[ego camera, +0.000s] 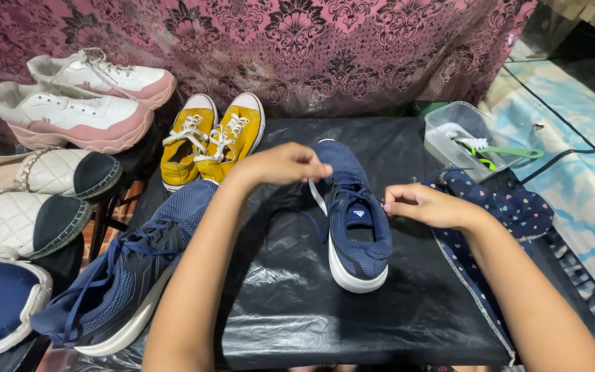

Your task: The person adjusts the laces on a blue sneaker and then proceeds to fold a blue patterned cleaning cloth on a black surface.

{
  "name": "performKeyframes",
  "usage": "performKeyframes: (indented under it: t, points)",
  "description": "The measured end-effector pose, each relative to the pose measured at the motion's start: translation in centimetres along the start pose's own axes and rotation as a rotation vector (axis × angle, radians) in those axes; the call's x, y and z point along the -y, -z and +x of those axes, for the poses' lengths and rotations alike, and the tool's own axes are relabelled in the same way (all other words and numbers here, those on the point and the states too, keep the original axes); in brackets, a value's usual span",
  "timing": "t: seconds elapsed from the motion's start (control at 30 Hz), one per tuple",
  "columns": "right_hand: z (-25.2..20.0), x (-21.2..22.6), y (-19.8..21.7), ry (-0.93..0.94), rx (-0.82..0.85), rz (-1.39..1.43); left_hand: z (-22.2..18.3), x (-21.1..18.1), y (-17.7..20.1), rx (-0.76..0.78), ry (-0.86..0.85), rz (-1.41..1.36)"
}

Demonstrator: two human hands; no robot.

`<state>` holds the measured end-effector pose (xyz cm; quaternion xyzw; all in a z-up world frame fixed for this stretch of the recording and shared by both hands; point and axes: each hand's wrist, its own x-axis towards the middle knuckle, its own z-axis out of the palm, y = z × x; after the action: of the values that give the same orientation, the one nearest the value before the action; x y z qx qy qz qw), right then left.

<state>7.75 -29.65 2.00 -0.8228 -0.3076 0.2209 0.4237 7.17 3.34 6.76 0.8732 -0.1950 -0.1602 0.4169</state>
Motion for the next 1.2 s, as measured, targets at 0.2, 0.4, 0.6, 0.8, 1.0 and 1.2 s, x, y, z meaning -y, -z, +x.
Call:
performKeyframes:
  t: [0.2, 0.4, 0.6, 0.8, 1.0, 1.2]
  points:
    - [-0.5, 1.3, 0.5, -0.001, 0.101, 0.083, 1.7, 2.8, -6.9, 0.32, 0.121, -0.019]
    - [-0.9, 2.8, 0.5, -0.02, 0.057, 0.193, -2.8, 0.5, -2.9, 0.292, -0.018, -0.091]
    - [0.1, 0.3, 0.3, -0.057, -0.021, 0.232, -2.5, 2.9, -6.5, -0.183, -0.144, -0.186]
    - [1.2, -1.3, -0.2, -0.048, -0.166, 0.217, -2.9, 1.0, -10.8, -0.237, -0.018, -0.019]
    - [0.8, 0.0, -0.2, -0.001, -0.227, 0.184, -2.3, 3.7, -10.5, -0.314, -0.325, 0.001]
    - [-0.5, 1.0, 0.5, 0.043, -0.181, 0.114, -5.0, 2.4, -7.8, -0.331, -0.346, -0.144]
